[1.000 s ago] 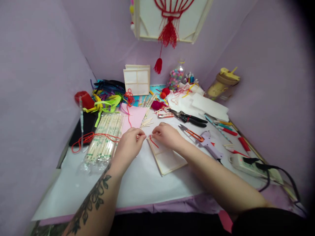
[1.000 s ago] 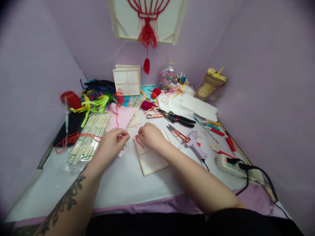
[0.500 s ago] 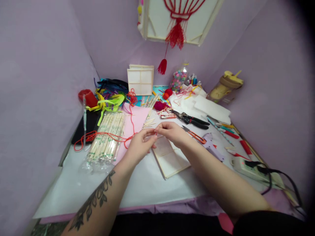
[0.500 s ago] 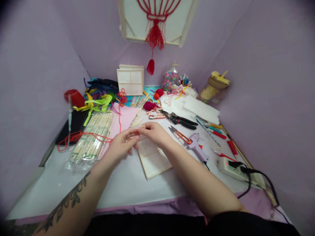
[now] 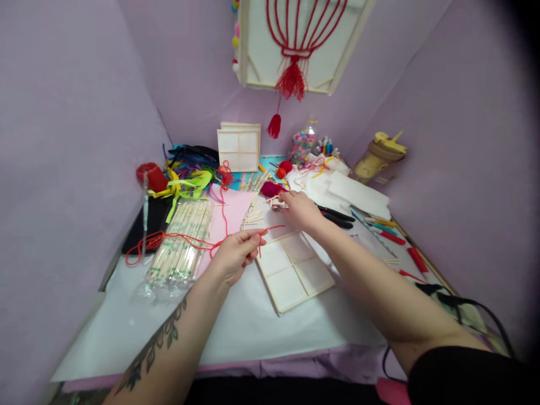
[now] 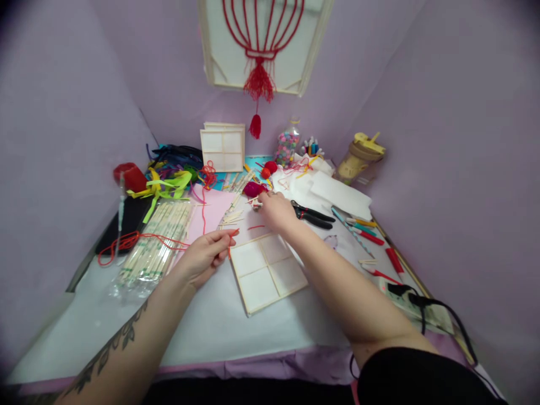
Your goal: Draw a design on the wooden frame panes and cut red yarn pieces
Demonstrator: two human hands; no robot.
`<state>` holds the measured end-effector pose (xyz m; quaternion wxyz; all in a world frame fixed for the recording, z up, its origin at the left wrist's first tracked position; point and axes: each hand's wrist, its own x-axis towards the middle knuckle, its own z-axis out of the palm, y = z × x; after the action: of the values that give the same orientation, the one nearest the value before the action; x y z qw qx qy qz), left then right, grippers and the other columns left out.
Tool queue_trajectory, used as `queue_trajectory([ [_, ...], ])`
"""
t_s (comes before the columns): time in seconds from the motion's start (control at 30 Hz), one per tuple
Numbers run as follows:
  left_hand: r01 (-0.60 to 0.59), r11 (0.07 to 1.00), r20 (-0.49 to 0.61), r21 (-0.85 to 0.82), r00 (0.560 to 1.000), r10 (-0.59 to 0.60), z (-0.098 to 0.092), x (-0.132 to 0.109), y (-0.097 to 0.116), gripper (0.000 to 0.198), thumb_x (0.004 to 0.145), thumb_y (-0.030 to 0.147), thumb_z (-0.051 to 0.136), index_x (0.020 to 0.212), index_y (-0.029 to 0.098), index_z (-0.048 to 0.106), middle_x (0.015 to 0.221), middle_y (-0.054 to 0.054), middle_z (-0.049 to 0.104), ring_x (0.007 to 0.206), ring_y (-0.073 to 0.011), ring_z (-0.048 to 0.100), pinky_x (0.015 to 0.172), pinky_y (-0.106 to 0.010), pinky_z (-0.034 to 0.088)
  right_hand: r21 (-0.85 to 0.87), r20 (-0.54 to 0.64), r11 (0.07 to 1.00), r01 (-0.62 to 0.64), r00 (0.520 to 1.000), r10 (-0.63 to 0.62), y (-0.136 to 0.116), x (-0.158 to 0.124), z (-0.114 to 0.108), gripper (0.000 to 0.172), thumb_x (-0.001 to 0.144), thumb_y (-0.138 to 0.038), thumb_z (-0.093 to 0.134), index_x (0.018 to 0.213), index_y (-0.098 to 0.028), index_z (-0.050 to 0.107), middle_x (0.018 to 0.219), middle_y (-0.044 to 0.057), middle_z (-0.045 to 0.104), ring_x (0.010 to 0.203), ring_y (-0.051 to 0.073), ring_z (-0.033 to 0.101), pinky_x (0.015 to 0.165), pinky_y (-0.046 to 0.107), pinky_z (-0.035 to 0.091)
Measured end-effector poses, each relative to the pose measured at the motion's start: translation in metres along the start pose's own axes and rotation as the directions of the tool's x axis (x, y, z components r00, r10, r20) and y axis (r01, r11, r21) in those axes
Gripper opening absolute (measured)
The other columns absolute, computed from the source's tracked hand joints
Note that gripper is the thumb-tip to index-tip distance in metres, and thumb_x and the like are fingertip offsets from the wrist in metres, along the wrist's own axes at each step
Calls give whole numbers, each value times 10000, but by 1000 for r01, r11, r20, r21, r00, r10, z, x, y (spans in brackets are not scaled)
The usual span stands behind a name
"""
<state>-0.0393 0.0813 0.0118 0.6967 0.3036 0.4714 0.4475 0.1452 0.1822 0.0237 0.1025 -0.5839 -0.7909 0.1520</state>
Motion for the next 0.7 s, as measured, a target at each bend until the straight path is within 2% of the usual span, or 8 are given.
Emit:
queue_trajectory([
  [0.07,1,997,-2,-79,1000,-1,-2,0,1,447,570,376,857,924,140,718,753,-12,627,448,-5,387,392,-166,155,-102,47,995,11,999,-6,11,15,5,255,837,-130,553,1088,-137,595,1200,198,603,1129,319,503,894,409,398],
  [0.17,0,985,24,-173,1000,4,-5,-1,3,471,539,353,887,928,149,714,745,9,600,439,9,376,387,-149,165,-203,136,977,59,990,-31,23,30,14,232,813,-137,600,1045,-144,596,1174,179,619,1095,302,526,850,368,414],
  [0.33,32,973,62,-230,998,-19,-6,-2,4,416,592,292,866,949,144,712,767,9,572,460,14,379,390,-129,185,-287,224,951,116,973,-51,28,40,17,251,798,-145,629,1046,-127,593,1159,168,629,1056,270,561,827,321,412],
  [0.57,119,964,46,-239,993,-111,-3,-4,7,271,612,226,820,801,131,651,745,13,544,490,-10,432,388,-121,210,-308,162,944,118,984,-70,25,36,19,253,895,-167,476,1102,-59,573,1196,256,590,1128,355,518,893,411,395],
  [0.7,61,981,-25,-185,997,-67,-1,-4,7,314,601,303,830,791,129,652,757,-1,574,496,-16,437,385,-126,200,-246,75,963,109,993,-94,16,30,3,257,930,-162,381,1094,-79,561,1176,247,601,1147,352,504,943,446,363],
])
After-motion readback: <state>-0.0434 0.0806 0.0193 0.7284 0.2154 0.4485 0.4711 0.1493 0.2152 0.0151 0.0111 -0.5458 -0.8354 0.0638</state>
